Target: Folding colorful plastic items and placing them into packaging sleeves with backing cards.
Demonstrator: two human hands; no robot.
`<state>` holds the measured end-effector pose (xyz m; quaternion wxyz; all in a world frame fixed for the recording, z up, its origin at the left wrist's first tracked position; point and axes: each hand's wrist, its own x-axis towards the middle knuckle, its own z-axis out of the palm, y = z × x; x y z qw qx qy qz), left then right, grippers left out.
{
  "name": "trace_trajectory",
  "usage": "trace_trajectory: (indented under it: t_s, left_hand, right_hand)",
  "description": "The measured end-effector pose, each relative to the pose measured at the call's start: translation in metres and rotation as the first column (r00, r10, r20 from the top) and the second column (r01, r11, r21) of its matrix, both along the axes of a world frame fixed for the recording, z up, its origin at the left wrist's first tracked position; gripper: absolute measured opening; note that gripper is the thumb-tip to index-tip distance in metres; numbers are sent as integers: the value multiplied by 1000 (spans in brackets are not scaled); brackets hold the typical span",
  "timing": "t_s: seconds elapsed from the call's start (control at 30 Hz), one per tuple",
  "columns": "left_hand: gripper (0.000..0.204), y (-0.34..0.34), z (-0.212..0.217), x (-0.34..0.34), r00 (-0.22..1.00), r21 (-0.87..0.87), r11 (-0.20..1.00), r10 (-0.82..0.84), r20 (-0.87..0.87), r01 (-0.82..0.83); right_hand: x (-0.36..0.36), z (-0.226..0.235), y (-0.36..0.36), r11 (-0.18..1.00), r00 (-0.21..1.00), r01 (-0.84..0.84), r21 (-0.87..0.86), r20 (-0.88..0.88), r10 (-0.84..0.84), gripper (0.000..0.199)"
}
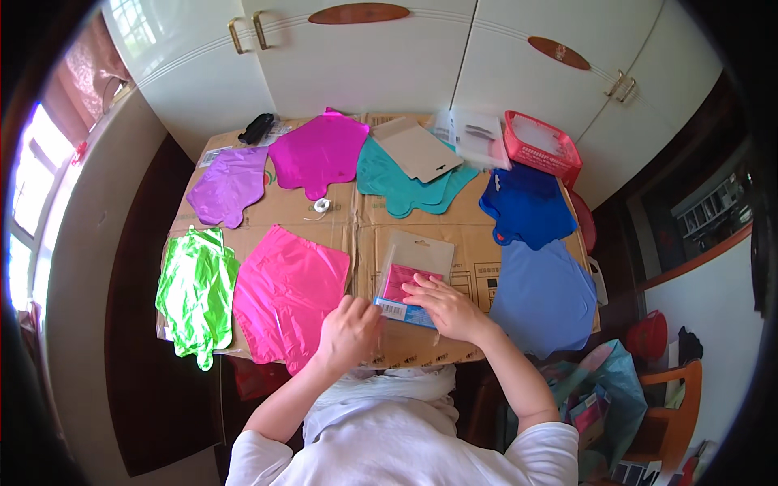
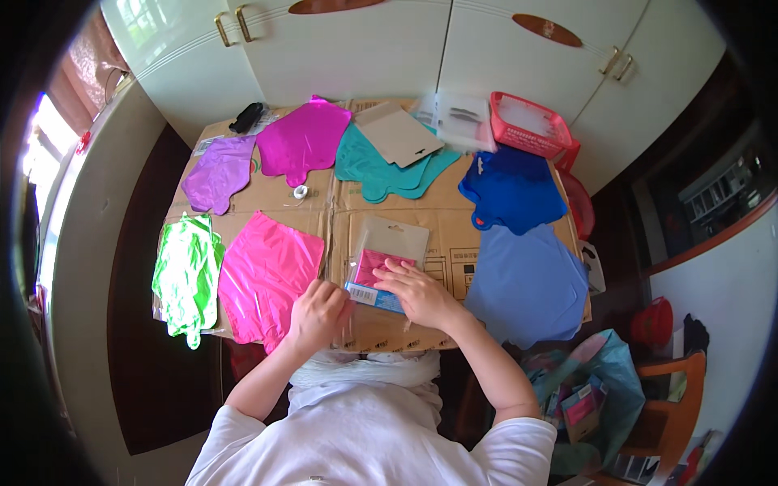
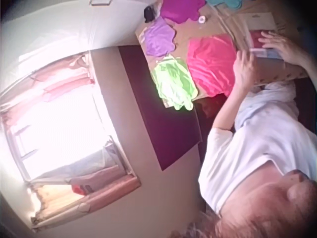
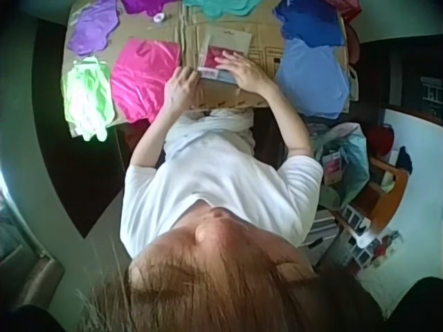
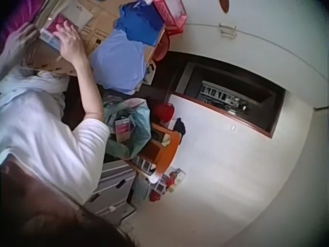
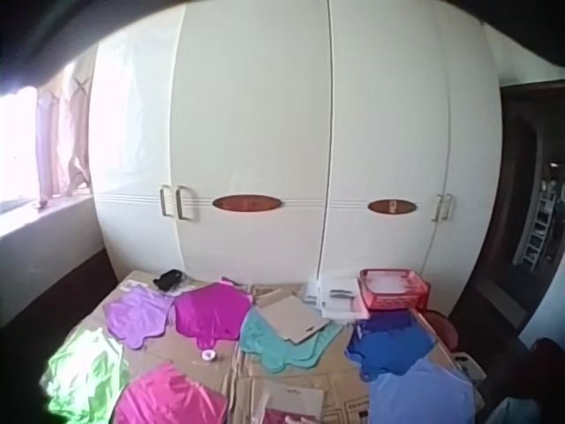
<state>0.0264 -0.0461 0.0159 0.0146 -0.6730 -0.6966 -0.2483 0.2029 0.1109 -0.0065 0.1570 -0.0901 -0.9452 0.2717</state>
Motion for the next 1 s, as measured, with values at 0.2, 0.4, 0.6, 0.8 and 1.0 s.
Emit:
trace_trajectory:
  t_s: [0.2, 0.4, 0.6, 0.8, 1.0]
  left_hand:
    - [8, 15, -23, 58, 956, 111, 951, -293, 30, 288]
    - [17, 16, -33, 74, 968, 3, 973, -228, 107, 229]
    - [15, 26, -33, 79, 985, -40, 984, -173, 14, 173]
    - [11, 20, -28, 71, 954, -38, 960, -269, 131, 276]
    - [10, -17, 13, 15, 805, 131, 933, -355, 476, 334]
  right_hand:
    - [0, -6, 8, 999, 999, -43, -19, -31, 42, 33]
    - [-1, -10, 9, 999, 998, -39, -31, -58, 37, 27]
    - [1, -11, 9, 999, 997, -41, -32, -60, 39, 28]
    - [0, -9, 6, 998, 999, -50, 46, -16, 51, 28]
    - [5, -9, 0, 997, 997, -70, 36, 17, 69, 34]
